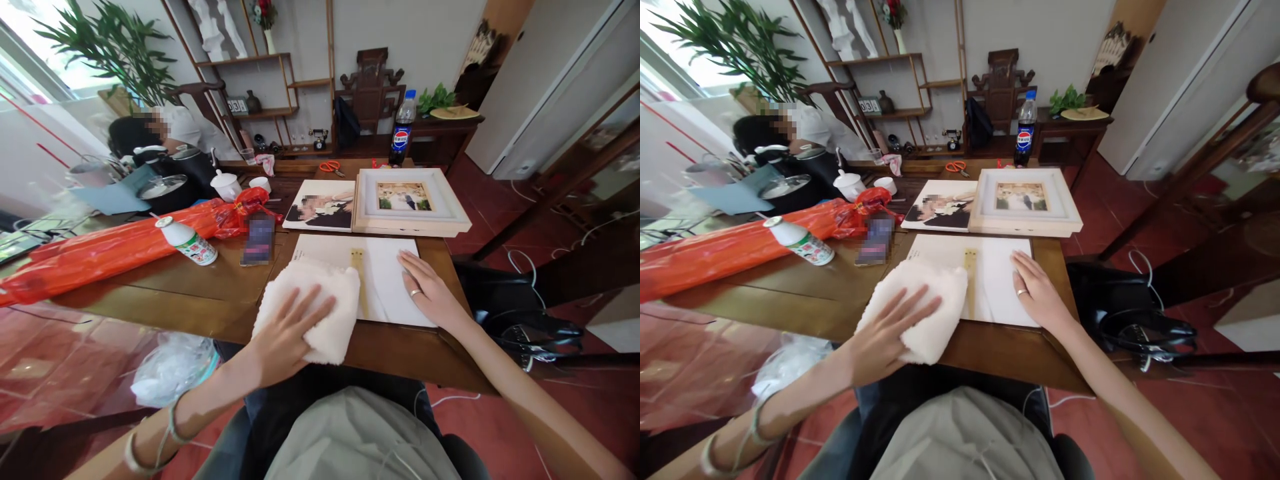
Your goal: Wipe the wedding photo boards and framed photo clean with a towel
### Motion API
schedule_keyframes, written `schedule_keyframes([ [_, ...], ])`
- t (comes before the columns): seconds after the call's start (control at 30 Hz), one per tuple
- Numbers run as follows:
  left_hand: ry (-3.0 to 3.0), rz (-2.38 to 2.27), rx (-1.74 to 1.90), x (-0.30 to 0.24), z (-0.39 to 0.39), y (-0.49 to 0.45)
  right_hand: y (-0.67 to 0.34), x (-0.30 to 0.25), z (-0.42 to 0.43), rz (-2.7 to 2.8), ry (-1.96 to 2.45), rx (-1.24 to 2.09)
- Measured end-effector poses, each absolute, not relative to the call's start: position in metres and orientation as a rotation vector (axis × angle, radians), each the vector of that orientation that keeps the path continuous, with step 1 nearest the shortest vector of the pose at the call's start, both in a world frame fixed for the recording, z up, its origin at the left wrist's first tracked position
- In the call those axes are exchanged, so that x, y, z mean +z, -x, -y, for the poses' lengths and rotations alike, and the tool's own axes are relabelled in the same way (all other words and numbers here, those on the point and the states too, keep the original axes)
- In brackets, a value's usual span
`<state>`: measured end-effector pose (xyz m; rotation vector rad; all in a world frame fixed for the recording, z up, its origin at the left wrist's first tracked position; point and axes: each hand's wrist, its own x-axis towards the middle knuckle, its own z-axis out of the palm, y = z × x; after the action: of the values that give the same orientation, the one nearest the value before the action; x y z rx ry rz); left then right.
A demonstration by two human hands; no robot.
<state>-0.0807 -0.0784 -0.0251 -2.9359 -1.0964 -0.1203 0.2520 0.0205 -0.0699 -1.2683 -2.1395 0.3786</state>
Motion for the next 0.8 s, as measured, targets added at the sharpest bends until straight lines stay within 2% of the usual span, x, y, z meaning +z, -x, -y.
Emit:
schedule_keyframes([
  [0.13, 2.961, 1.129, -0.086, -0.017, 0.064, 0.087, -0.252, -0.071, -0.021, 2.143, 1.259, 0.368],
  [0.47, 2.833, 1.245, -0.246, -0.012, -0.05, 0.077, -0.252, -0.067, -0.02, 2.141, 1.283, 0.394],
  [0.6, 2.837, 1.236, -0.11, -0.012, -0.035, 0.073, -0.252, -0.068, -0.02, 2.144, 1.276, 0.386],
  [0.8, 2.9, 1.186, -0.146, -0.021, 0.049, 0.074, -0.252, -0.069, -0.019, 2.154, 1.286, 0.388],
])
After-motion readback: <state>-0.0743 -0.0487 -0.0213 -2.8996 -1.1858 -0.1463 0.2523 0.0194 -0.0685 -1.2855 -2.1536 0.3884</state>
